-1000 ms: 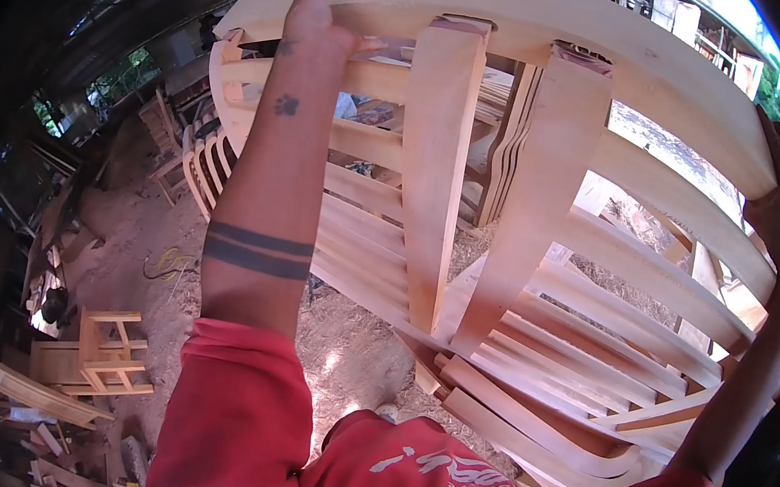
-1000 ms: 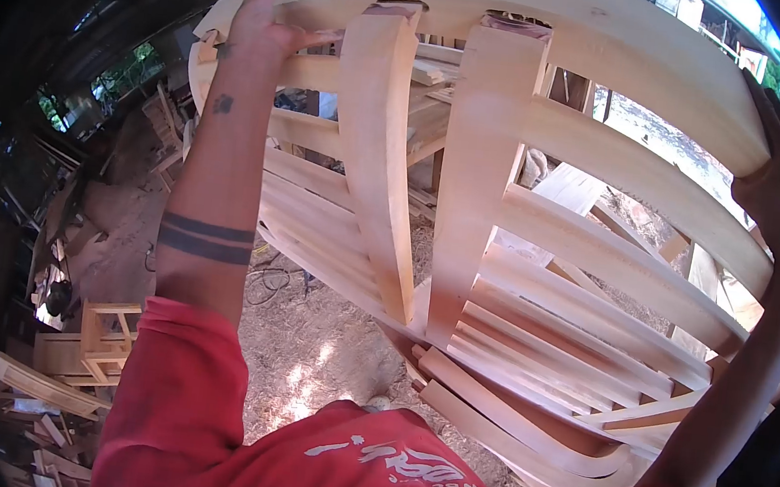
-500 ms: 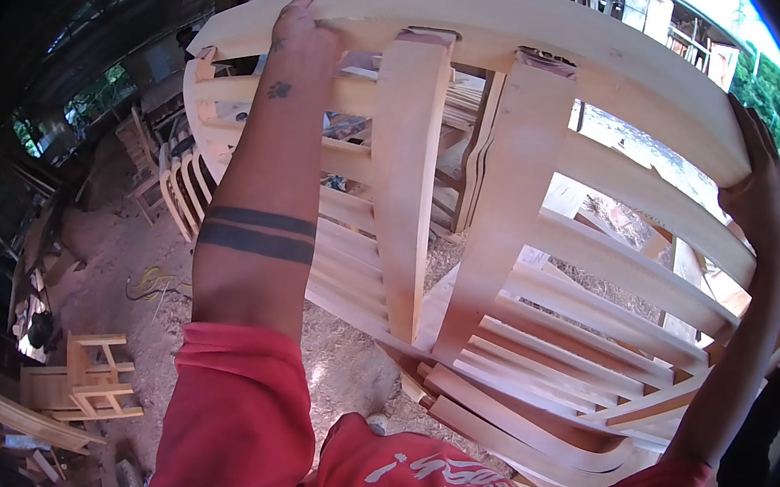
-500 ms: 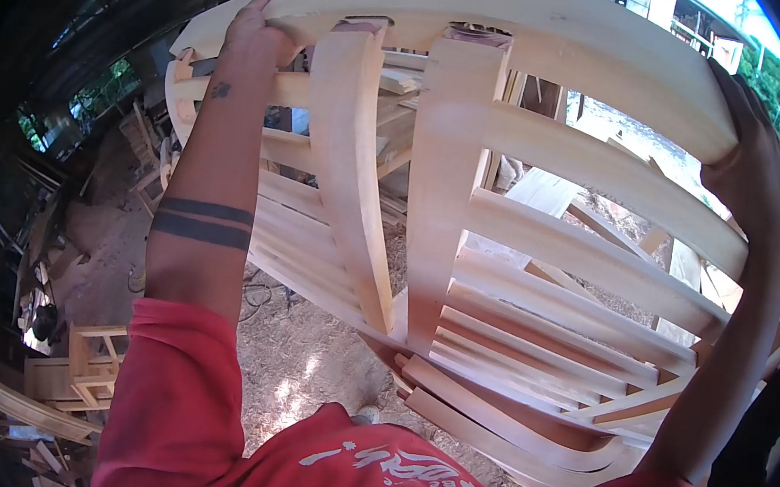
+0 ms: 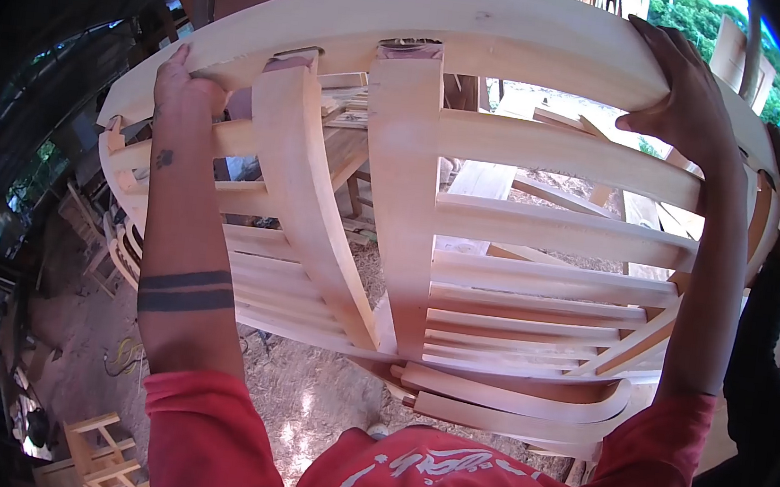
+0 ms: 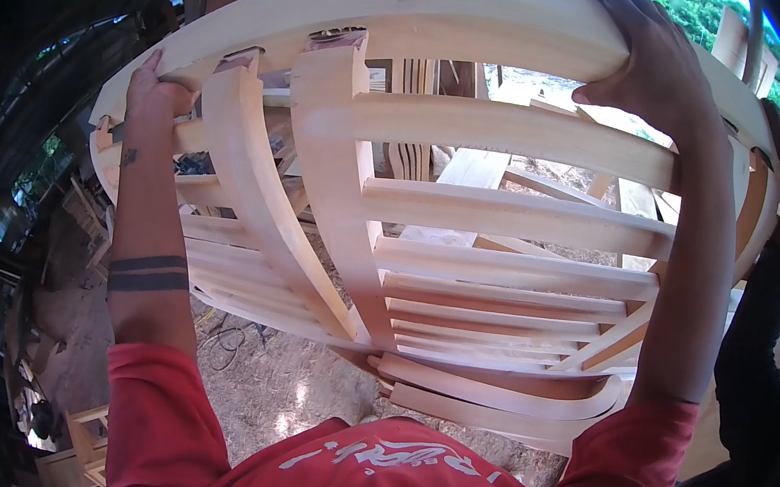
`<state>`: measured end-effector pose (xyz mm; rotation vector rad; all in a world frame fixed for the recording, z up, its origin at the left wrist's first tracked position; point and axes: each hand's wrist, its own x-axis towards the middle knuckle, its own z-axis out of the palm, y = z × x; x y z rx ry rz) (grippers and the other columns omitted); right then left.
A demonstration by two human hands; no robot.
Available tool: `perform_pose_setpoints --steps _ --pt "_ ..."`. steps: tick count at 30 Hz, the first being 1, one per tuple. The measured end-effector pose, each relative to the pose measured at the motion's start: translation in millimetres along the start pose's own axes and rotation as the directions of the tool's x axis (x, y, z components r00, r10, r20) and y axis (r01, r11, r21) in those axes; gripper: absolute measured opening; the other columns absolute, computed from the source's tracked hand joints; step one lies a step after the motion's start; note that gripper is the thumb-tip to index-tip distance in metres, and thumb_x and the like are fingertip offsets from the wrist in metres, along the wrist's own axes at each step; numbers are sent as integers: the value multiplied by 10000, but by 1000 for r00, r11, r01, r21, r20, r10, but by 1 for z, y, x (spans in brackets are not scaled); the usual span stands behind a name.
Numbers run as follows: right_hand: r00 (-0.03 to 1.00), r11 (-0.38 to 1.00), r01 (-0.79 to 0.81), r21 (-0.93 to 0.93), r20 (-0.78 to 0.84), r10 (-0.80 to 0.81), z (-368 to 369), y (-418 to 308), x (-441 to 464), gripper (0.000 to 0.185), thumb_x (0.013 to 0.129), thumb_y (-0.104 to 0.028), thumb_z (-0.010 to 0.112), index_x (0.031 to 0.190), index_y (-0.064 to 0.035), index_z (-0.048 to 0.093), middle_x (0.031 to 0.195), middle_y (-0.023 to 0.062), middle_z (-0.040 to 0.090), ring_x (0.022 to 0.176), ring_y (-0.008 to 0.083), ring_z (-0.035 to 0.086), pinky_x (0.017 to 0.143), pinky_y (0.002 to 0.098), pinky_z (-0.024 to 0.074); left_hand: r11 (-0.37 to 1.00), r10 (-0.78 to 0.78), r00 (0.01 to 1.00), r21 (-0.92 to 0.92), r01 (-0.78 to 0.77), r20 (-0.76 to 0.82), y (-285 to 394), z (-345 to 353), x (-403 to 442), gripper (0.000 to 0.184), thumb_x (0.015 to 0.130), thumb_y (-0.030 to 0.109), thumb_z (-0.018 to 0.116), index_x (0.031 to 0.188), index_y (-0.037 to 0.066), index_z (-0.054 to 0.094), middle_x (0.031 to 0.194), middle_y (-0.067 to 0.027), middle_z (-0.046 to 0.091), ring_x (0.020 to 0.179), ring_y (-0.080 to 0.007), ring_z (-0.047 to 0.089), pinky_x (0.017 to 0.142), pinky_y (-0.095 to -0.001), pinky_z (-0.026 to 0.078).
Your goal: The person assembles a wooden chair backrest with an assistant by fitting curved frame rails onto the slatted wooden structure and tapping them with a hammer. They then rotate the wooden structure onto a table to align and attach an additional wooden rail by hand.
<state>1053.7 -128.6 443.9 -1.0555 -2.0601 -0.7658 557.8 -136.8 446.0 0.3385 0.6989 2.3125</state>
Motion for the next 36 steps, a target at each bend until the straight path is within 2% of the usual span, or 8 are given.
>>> perform_pose_setpoints --steps 6,10,14,17,21,30,32,36 --pt "984 982 177 67 -37 -175 7 -41 34 1014 465 -105 865 1375 -76 419 1284 155 509 1193 332 494 1055 413 376 999 6 1000 -33 -5 22 3 -2 7 333 896 262 595 1195 116 582 1225 -66 610 1133 -302 572 979 -551 410" --pt "942 959 7 284 320 -102 11 -59 68 789 499 -97 858 1213 -4 535 1061 169 649 1036 328 613 970 388 452 991 -46 990 129 29 132 11 -29 70 418 881 328 613 1225 95 568 1241 -80 599 1135 -324 557 993 -508 410" --pt "963 994 34 102 262 -60 2 -56 59 680 537 -361 841 1100 -32 650 1083 164 650 1096 325 586 976 395 436 935 -109 955 354 5 275 28 -59 155 561 851 336 550 1315 31 468 1285 -172 528 1158 -364 512 1022 -468 390" --pt "963 997 46 59 263 -60 6 -55 62 662 502 -421 846 1056 -92 695 1066 119 661 1163 285 538 1013 446 347 784 37 924 562 -263 382 26 -74 191 663 811 307 509 1379 -12 384 1331 -235 461 1195 -391 462 1050 -454 360" --pt "963 996 72 49 258 -82 13 -54 61 702 498 -452 847 1089 -110 688 1075 96 659 1113 267 555 943 429 359 57 379 706 746 -664 599 21 -69 90 705 713 146 389 1406 22 383 1304 -262 466 1118 -399 528 981 -435 438" --pt "956 998 60 30 286 -66 12 -55 61 710 486 -453 852 1096 -129 689 1051 86 661 1095 248 556 894 400 365 -18 364 670 724 -690 647 21 -69 71 664 769 204 412 1413 48 377 1347 -262 441 1148 -402 520 976 -445 442" --pt "951 996 69 61 298 -84 4 -55 58 741 481 -433 855 1099 -71 667 1073 128 644 1106 265 553 932 391 368 174 330 811 814 -555 482 30 -70 105 649 784 205 402 1417 64 374 1353 -252 440 1157 -396 517 986 -441 438" --pt "950 996 59 70 304 -78 1 -55 57 724 484 -417 852 1078 -47 667 1086 151 635 1108 280 551 955 391 373 -64 353 629 688 -722 693 45 -102 164 641 789 189 432 1420 92 375 1342 -239 452 1137 -378 532 980 -434 454"
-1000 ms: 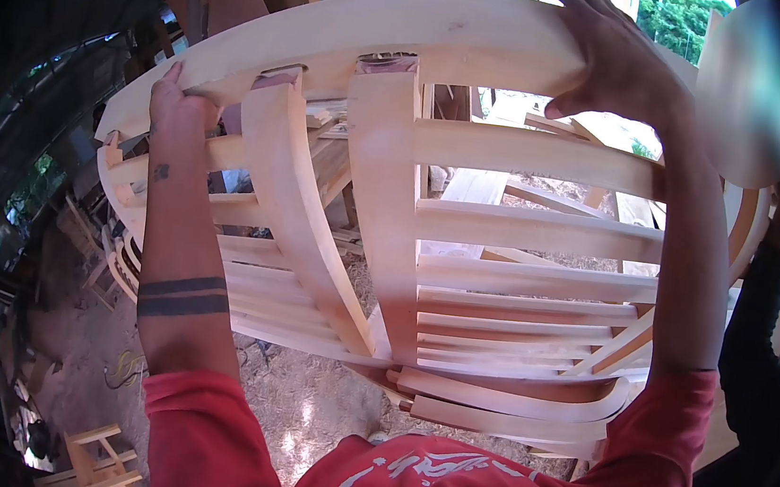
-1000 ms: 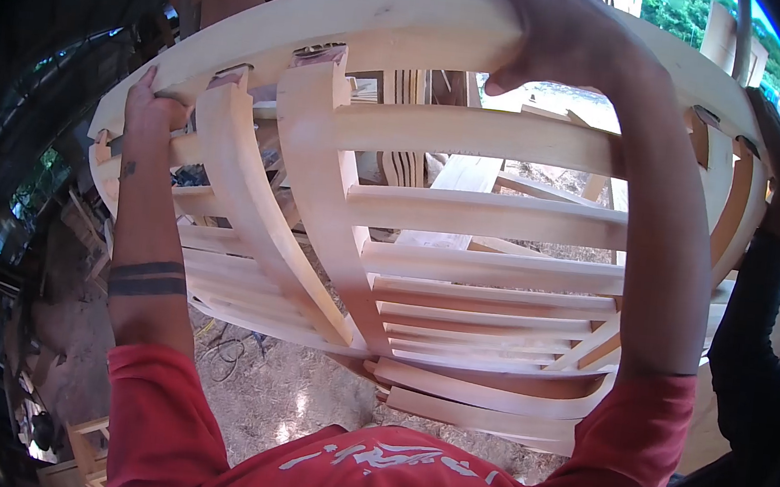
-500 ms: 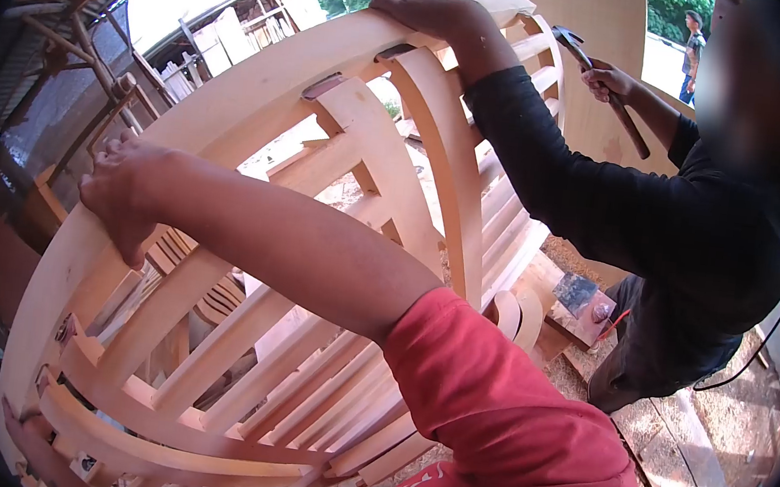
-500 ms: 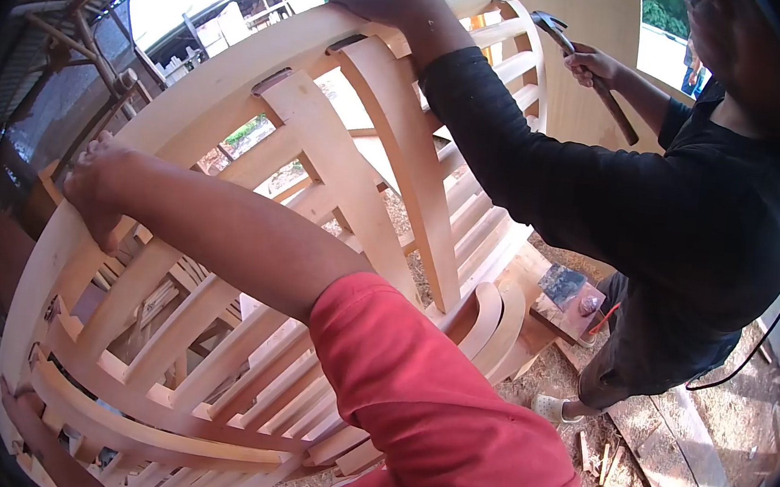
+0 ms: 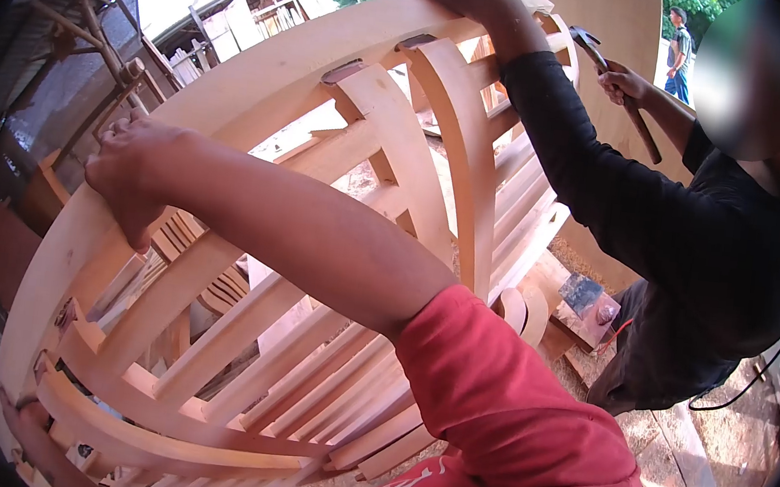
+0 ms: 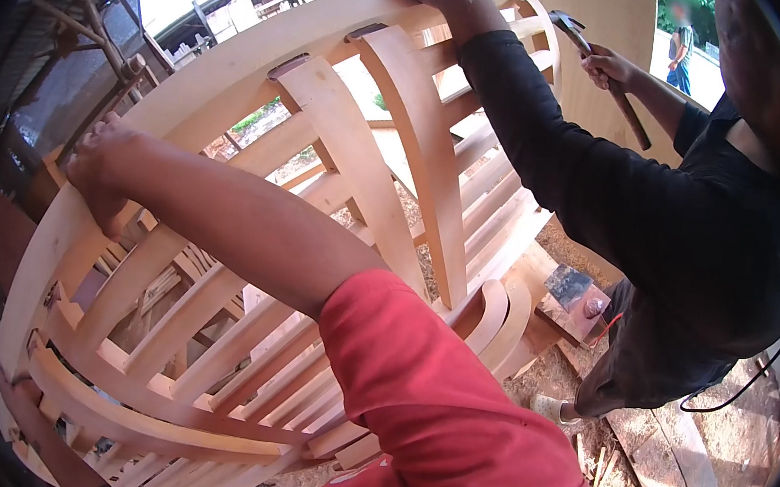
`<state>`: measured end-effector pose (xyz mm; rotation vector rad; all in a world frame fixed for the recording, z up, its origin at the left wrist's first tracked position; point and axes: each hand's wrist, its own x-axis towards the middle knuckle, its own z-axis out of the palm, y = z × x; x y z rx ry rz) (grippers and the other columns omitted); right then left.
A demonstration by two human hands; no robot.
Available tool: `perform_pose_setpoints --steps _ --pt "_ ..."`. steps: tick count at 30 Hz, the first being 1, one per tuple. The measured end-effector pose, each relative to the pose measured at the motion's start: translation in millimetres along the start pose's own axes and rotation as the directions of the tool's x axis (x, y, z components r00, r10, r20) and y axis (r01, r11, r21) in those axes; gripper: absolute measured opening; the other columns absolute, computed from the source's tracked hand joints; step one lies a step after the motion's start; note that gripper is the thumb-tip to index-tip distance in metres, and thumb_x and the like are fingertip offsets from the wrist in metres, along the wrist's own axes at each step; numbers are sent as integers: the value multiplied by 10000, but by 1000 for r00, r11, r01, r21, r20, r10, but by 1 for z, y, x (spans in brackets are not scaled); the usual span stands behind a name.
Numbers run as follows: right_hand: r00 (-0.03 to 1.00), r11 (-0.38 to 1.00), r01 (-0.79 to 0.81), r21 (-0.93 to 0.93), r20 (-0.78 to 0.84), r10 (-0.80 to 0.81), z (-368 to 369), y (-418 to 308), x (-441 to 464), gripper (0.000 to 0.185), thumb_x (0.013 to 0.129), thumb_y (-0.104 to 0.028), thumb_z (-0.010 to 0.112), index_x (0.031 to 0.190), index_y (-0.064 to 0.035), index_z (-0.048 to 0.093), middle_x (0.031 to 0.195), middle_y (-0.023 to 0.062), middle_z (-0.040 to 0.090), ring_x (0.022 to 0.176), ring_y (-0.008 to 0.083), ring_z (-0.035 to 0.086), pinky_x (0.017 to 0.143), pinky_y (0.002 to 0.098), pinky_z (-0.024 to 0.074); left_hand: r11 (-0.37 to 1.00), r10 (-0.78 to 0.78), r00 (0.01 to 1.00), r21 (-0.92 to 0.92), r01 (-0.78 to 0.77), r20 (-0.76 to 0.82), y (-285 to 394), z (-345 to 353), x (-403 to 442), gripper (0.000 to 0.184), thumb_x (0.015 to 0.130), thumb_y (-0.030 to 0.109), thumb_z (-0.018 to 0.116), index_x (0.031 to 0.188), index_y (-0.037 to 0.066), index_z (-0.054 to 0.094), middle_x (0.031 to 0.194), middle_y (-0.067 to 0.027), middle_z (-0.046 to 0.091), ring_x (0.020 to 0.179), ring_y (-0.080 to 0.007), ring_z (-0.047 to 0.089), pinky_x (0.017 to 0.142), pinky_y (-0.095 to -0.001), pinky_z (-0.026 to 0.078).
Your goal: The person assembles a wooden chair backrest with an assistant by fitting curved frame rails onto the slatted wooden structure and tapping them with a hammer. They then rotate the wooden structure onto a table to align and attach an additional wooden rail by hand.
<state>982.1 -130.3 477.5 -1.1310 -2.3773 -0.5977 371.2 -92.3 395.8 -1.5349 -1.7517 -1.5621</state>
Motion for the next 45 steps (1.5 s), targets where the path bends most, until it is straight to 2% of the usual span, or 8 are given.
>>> perform_pose_setpoints --steps 5,7,9,15,18,23,29,45 --pt "1000 1000 -14 -7 -17 14 4 2 4 692 483 -424 854 1073 -103 691 1073 117 654 1123 274 547 956 422 365 929 -319 940 -158 336 121 17 3 4 644 799 131 481 1429 86 354 1323 -219 468 1081 -349 561 950 -422 476" --pt "1000 1000 -20 -12 -25 19 6 2 5 687 481 -432 858 1078 -131 699 1075 98 661 1129 271 546 950 434 362 942 -228 962 -216 256 148 12 2 5 645 807 133 489 1433 80 343 1318 -218 470 1076 -342 563 943 -419 477" --pt "999 1000 -26 -14 -41 25 11 2 7 690 477 -435 860 1078 -135 699 1081 99 658 1127 272 547 950 432 361 993 101 992 -76 -96 73 13 -1 -17 643 818 159 489 1436 73 334 1317 -220 469 1087 -338 558 940 -421 474" --pt "999 999 -31 -9 -30 30 7 2 5 695 467 -445 864 1077 -152 702 1091 92 654 1144 261 538 953 419 358 994 -82 997 -72 83 14 133 -1 -76 636 791 132 467 1414 47 373 1369 -235 432 1199 -367 488 1056 -440 378" --pt "999 999 -37 -16 -30 36 7 1 6 701 468 -443 862 1085 -155 698 1093 89 654 1153 254 532 958 419 354 999 -25 1000 37 25 -1 126 0 -72 647 816 220 455 1435 70 340 1324 -220 459 1116 -344 541 919 -431 476" --pt "1000 1000 -9 13 24 9 4 4 5 684 480 -442 854 1076 -143 701 1106 96 649 1162 267 523 967 428 345 993 -10 1000 -116 13 23 62 2 -40 661 795 194 425 1441 90 336 1298 -231 467 1093 -356 548 914 -443 481" --pt "1000 1000 -12 11 -13 13 3 -1 2 694 478 -423 852 1070 -98 694 1073 121 647 1118 268 546 943 411 350 984 -147 989 -97 147 6 106 4 -53 666 784 140 403 1445 108 330 1325 -238 446 1105 -367 540 924 -459 476" --pt "998 999 -37 -8 -55 37 4 -2 0 775 462 -428 860 1104 -44 661 1130 158 612 1160 284 519 964 404 348 978 -69 998 -198 69 9 114 -2 -58 810 649 146 588 1417 26 360 1340 -249 437 1163 -397 483 1007 -441 408"
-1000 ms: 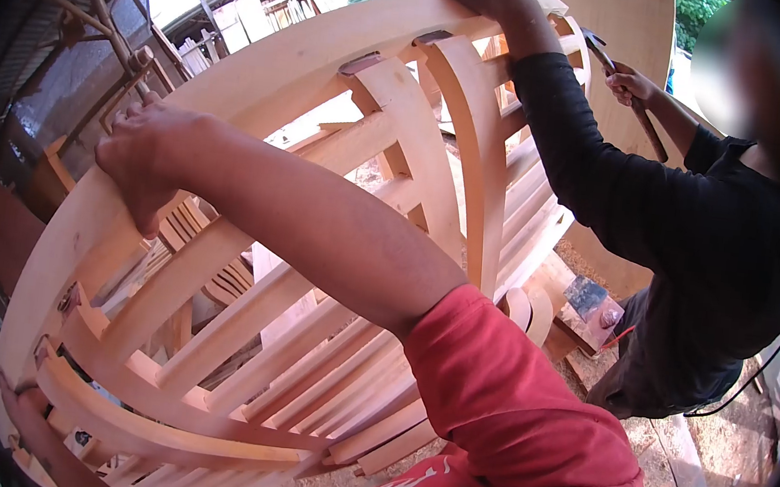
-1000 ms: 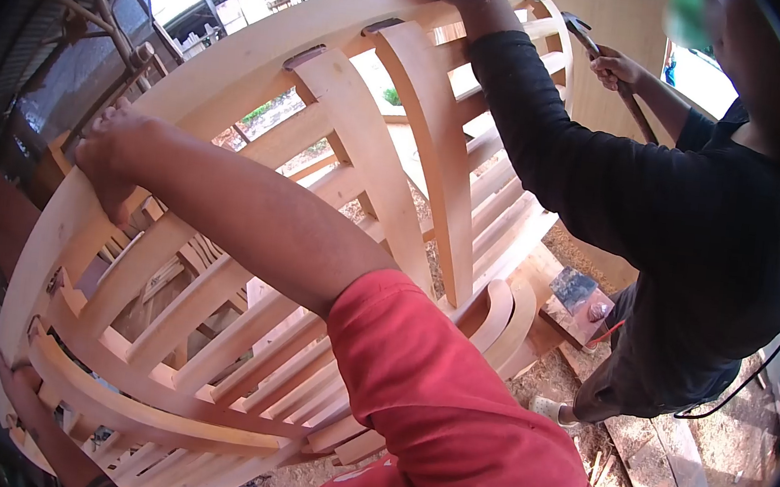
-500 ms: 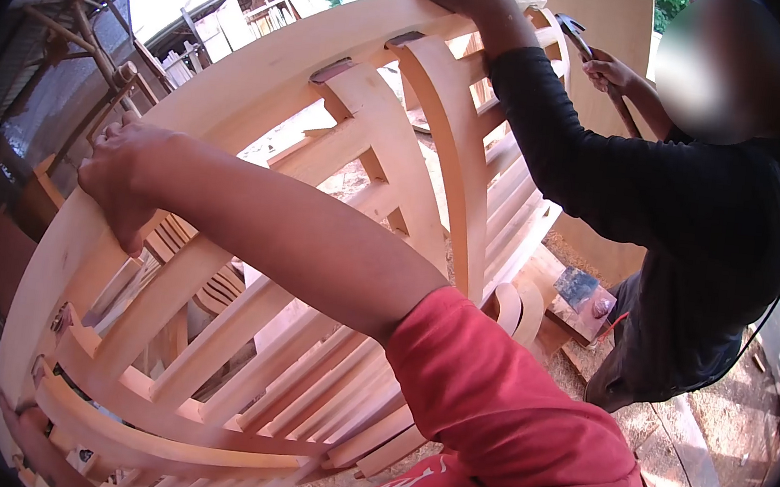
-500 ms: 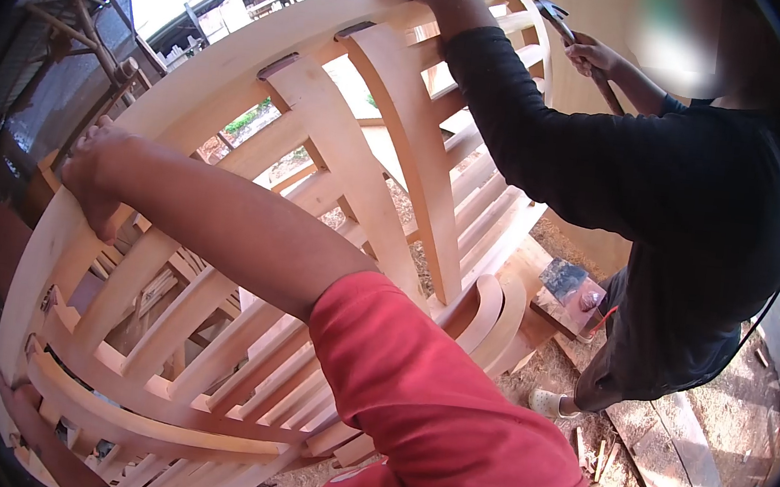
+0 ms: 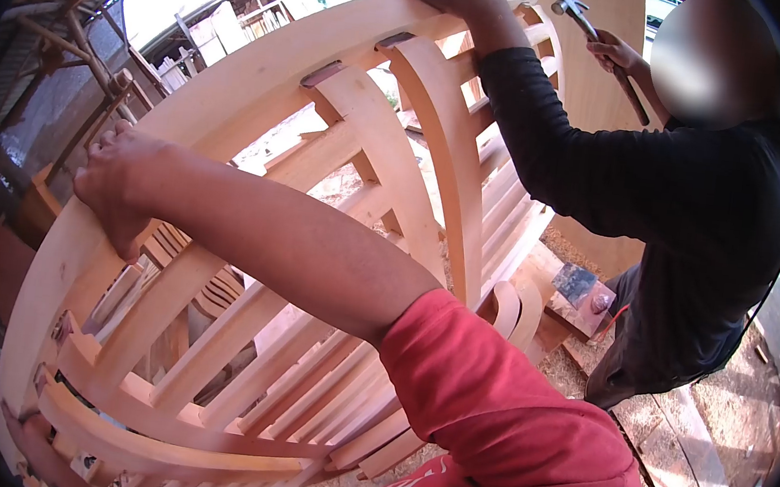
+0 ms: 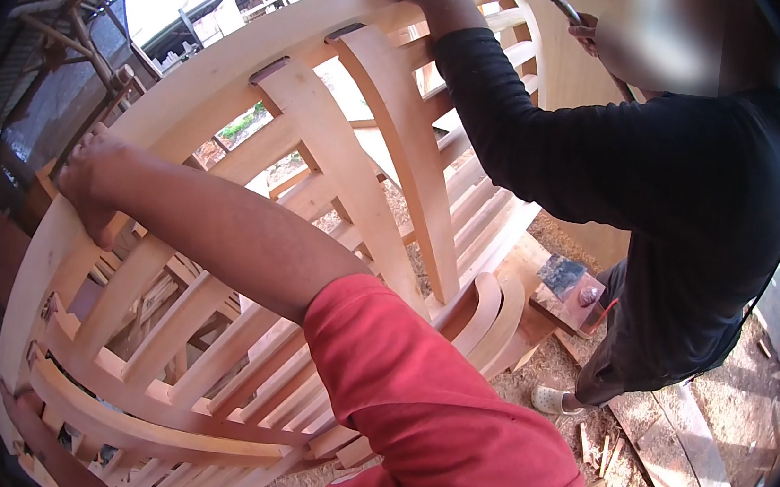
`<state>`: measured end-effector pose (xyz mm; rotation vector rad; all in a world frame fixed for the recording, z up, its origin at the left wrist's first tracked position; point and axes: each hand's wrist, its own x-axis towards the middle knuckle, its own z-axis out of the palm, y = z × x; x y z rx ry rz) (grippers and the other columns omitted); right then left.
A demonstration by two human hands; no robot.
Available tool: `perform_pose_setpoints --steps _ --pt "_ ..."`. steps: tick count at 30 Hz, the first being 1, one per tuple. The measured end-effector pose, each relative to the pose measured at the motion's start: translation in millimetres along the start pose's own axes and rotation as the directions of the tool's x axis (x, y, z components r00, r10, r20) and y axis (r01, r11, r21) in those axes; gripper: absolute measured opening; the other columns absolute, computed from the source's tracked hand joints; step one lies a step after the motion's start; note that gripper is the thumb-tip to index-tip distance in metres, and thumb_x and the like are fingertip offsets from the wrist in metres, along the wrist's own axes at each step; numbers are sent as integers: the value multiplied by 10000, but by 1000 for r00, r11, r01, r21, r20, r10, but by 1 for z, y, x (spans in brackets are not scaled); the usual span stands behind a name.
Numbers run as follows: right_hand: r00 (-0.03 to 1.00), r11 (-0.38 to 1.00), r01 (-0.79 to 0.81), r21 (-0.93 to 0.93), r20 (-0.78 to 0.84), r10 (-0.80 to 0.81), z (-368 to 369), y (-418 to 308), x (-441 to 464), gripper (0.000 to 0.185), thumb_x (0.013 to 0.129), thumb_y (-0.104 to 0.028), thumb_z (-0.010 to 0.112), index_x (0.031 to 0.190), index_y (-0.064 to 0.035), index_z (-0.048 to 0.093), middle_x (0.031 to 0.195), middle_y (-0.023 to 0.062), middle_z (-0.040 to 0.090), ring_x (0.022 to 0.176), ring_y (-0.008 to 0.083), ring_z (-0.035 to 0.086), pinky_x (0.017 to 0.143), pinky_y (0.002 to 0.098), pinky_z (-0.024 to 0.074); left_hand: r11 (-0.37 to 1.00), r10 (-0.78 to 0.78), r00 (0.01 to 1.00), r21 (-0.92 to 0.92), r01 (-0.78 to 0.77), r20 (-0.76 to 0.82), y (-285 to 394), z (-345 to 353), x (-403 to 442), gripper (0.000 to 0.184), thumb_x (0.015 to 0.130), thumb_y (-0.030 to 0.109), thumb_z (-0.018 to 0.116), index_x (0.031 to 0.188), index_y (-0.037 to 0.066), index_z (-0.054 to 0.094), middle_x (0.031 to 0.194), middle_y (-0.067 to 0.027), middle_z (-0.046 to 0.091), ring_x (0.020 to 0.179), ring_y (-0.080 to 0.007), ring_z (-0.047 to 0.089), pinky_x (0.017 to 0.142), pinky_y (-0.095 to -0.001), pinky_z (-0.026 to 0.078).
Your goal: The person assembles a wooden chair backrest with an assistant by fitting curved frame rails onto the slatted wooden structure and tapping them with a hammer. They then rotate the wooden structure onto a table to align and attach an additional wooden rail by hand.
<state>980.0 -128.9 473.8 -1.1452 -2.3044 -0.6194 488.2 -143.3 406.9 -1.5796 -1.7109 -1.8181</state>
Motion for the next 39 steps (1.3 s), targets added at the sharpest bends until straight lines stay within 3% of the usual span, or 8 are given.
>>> perform_pose_setpoints --steps 4,10,17,21,24,30,32,39 --pt "1000 999 -9 -33 -26 8 5 0 4 693 467 -453 855 1058 -126 698 1080 91 648 1116 251 541 922 397 354 980 106 994 174 -99 -31 -16 0 2 647 795 223 427 1423 82 360 1337 -251 442 1182 -375 489 1028 -450 391" --pt "998 1000 15 -8 58 -14 -5 0 -1 773 481 -442 851 1125 -60 659 1142 152 606 1159 279 513 964 397 349 989 -77 997 125 78 -13 -8 4 3 667 791 249 427 1429 73 352 1342 -248 441 1189 -373 486 1019 -441 402" --pt "999 1000 4 5 50 -4 -3 0 1 743 467 -437 855 1089 -72 681 1140 145 613 1169 276 509 977 407 350 991 8 1000 131 -7 -10 -15 0 8 697 770 268 418 1435 69 349 1368 -251 420 1197 -384 485 1021 -433 405" --pt "995 999 27 38 92 -30 -8 2 0 746 458 -436 859 1083 -70 680 1155 151 610 1174 282 510 989 414 345 983 55 998 178 -50 -22 -11 -2 9 767 659 125 528 1402 7 376 1318 -252 452 1162 -392 480 1003 -434 405" --pt "998 1000 9 15 64 -10 -5 0 0 778 460 -436 858 1116 -66 661 1151 160 611 1169 287 517 989 413 344 993 77 997 93 -75 -11 -4 -1 0 788 641 145 540 1400 5 377 1327 -251 445 1164 -394 479 1001 -433 406" --pt "1000 998 -28 -49 6 29 3 -2 5 716 468 -469 850 1076 -125 697 1099 95 653 1128 266 547 957 399 349 981 83 995 172 -92 58 -70 -9 47 704 754 216 499 1415 25 350 1319 -248 469 1143 -371 512 1027 -430 392" --pt "999 997 -40 -62 -10 40 4 0 4 711 463 -471 853 1064 -122 702 1096 96 652 1116 264 552 951 397 352 979 8 999 203 -15 36 11 6 -4 777 674 177 563 1409 26 362 1318 -244 459 1147 -374 503 999 -440 421" --pt "997 1000 -12 8 81 12 -1 1 5 763 452 -431 863 1105 -85 676 1136 137 621 1150 287 529 965 419 354 929 -94 995 359 94 -17 -2 8 13 739 729 111 632 1414 75 356 1330 -241 470 1160 -362 514 1018 -413 415"
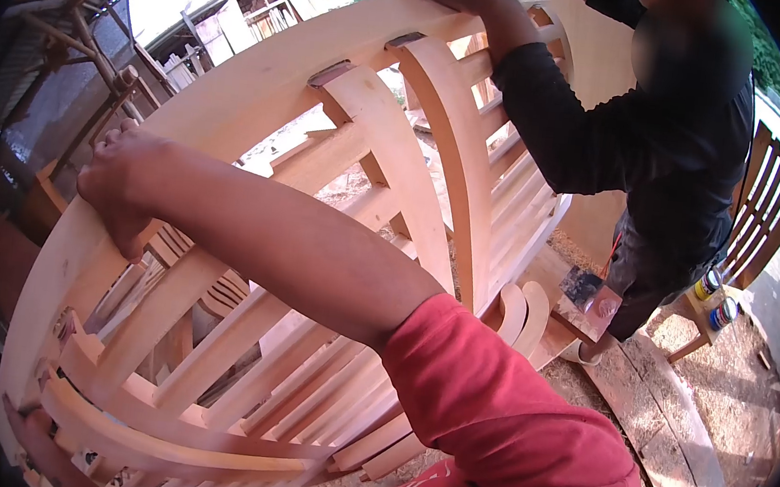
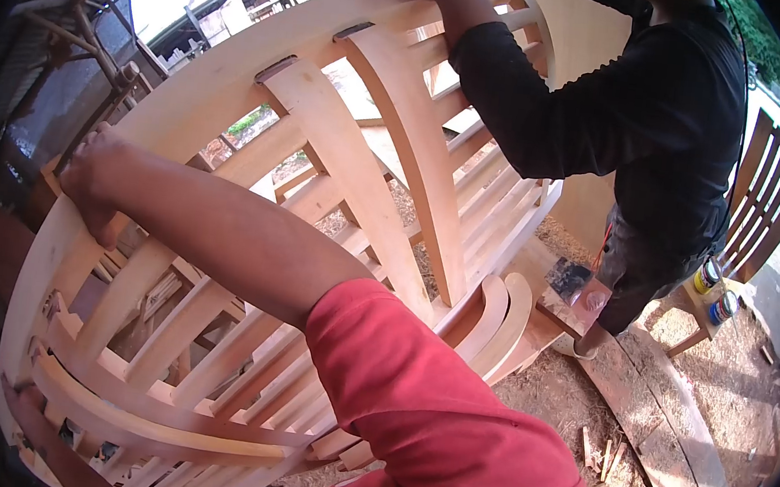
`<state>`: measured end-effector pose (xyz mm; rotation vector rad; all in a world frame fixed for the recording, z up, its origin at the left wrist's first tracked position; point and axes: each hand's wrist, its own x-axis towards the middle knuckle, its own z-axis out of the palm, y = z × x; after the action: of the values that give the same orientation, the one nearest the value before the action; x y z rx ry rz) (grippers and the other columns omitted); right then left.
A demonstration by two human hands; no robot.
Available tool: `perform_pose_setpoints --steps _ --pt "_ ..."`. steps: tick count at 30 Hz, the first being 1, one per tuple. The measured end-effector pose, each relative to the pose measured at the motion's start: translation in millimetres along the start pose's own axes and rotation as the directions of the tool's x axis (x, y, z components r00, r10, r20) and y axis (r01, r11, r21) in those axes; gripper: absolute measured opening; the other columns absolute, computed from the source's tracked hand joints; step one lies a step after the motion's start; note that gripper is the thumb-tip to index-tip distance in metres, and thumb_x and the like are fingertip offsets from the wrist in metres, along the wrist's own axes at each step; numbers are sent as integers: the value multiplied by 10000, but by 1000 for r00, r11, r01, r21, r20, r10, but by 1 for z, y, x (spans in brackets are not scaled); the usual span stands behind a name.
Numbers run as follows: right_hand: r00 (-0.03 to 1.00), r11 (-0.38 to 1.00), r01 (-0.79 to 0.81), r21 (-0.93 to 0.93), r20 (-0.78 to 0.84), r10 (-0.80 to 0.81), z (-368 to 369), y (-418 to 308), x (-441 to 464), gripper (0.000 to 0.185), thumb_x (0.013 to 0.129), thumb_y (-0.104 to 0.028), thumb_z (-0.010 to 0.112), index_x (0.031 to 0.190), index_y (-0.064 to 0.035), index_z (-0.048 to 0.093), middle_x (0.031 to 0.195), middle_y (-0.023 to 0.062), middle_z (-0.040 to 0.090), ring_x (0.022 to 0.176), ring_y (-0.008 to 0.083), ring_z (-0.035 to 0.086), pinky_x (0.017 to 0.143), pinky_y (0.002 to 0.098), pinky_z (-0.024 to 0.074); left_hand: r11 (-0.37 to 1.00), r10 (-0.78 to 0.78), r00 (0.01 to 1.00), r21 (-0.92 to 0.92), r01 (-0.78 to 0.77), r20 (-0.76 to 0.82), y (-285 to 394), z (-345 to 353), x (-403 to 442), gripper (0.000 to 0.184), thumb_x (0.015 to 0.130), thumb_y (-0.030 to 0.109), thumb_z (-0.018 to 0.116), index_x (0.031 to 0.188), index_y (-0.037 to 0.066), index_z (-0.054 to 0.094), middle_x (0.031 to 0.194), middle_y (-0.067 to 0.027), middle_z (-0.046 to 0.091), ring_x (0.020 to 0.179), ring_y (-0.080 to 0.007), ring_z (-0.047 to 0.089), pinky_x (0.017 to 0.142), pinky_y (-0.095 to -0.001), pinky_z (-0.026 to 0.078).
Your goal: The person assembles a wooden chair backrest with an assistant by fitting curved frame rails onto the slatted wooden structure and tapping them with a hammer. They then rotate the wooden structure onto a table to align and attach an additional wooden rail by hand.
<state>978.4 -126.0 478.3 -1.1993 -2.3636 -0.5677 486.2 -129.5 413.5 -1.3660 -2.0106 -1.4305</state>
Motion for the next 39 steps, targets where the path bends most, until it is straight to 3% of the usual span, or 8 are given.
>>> perform_pose_setpoints --steps 6,9,12,14,16,18,26,39 --pt "998 999 8 -44 -56 -11 6 1 3 735 460 -445 851 1094 -112 685 1062 91 663 1109 266 555 914 380 378 993 109 994 -32 -110 -12 40 -13 -42 772 697 159 545 1423 7 328 1335 -253 460 1161 -372 513 1001 -422 422" --pt "994 999 29 17 -105 -27 8 3 1 685 488 -394 854 1068 -68 691 1055 152 654 1138 318 544 993 470 365 936 -11 997 -350 36 73 -8 7 3 716 738 240 556 1394 21 368 1316 -203 491 1155 -338 520 1011 -407 410" --pt "999 997 35 75 36 -38 -4 4 -2 639 522 -344 841 1037 -13 662 1009 142 669 1027 300 615 952 405 432 284 -273 839 -794 537 470 -37 24 55 643 810 355 591 1348 43 428 1295 -131 536 1158 -290 524 1049 -392 374" --pt "992 987 87 139 -100 -73 4 7 -1 593 534 -251 824 1032 -2 619 979 172 672 958 313 642 891 380 474 6 -334 752 -797 604 568 -49 18 74 611 857 432 614 1318 58 468 1280 -83 566 1160 -259 526 1075 -382 350" --pt "989 984 52 171 -146 -27 15 6 9 608 487 -118 833 1040 2 611 969 182 667 937 333 641 886 392 483 -172 -360 769 -847 502 529 34 6 19 422 909 397 511 1241 145 573 1282 -65 582 1194 -282 529 1043 -495 363" --pt "990 978 1 210 -140 29 -1 -16 -5 673 484 -112 839 1097 2 584 996 183 659 974 339 627 910 398 473 -154 -463 791 -915 373 401 53 10 7 385 902 434 535 1185 181 603 1254 -46 598 1183 -287 536 1004 -567 378" --pt "984 986 -2 166 -173 32 3 -13 -4 815 485 -139 846 1222 -19 521 1082 189 622 1060 352 581 960 407 444 -202 -492 796 -935 290 353 63 14 3 444 935 445 432 1270 174 537 1296 -36 567 1214 -282 516 1011 -571 368" --pt "974 989 37 141 -225 -5 9 -7 0 883 481 -144 845 1280 -19 492 1146 187 609 1087 346 571 989 397 433 -246 -474 818 -941 231 325 64 18 6 486 935 418 422 1311 120 502 1351 -81 518 1251 -279 477 1099 -486 296"
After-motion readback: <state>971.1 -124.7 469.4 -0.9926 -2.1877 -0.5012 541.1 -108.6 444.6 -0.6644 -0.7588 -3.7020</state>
